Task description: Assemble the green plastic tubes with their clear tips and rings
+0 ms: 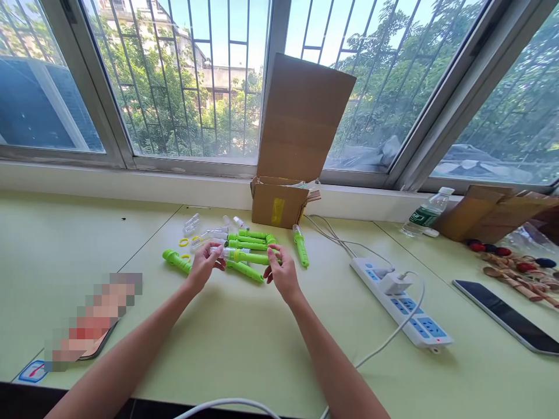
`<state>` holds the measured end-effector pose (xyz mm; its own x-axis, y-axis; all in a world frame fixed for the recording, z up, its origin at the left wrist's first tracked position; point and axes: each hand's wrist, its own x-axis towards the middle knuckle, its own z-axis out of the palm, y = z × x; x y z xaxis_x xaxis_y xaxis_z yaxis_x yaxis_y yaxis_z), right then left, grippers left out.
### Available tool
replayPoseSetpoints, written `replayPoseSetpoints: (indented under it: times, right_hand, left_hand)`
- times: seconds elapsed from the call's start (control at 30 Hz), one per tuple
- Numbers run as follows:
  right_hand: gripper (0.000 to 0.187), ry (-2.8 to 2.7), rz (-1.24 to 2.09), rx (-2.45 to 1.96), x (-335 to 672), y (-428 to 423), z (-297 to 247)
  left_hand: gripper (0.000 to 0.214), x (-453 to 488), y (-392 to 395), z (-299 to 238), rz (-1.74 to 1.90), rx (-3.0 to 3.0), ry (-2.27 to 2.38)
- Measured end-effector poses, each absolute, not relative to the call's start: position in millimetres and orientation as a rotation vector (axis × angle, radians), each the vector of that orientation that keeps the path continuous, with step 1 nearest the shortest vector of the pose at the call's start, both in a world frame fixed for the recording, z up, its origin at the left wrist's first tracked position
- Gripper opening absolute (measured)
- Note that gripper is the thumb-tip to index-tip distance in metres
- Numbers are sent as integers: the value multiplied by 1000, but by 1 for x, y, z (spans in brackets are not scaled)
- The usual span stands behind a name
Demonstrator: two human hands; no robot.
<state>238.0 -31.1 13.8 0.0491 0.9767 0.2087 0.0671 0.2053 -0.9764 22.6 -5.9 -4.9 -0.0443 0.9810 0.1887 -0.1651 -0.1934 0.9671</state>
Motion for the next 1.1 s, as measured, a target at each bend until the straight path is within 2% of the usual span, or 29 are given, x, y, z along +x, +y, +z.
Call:
replayPoseSetpoints:
  times: [0.17, 0.43, 0.57, 0.93, 1.1]
  right_hand:
    - [48, -1354, 1013, -1075, 239, -34, 13]
    - [44, -1337, 1008, -1197, 238, -32, 12]
    - [48, -1362, 1063, -1114, 236, -36, 13]
    - [53, -1422, 894, -1228, 241, -31, 13]
    - [41, -1592, 765, -1198, 239, -34, 13]
  left_hand:
    - [35, 22, -5, -6, 1449, 1208, 1031]
    - [34, 23, -7, -4, 1453, 1243, 1036]
    - [33, 23, -7, -5, 1474, 1236, 1055]
    - [33, 21, -4, -7, 1493, 1214, 1052]
    - [34, 22, -6, -4, 1492, 1195, 1063]
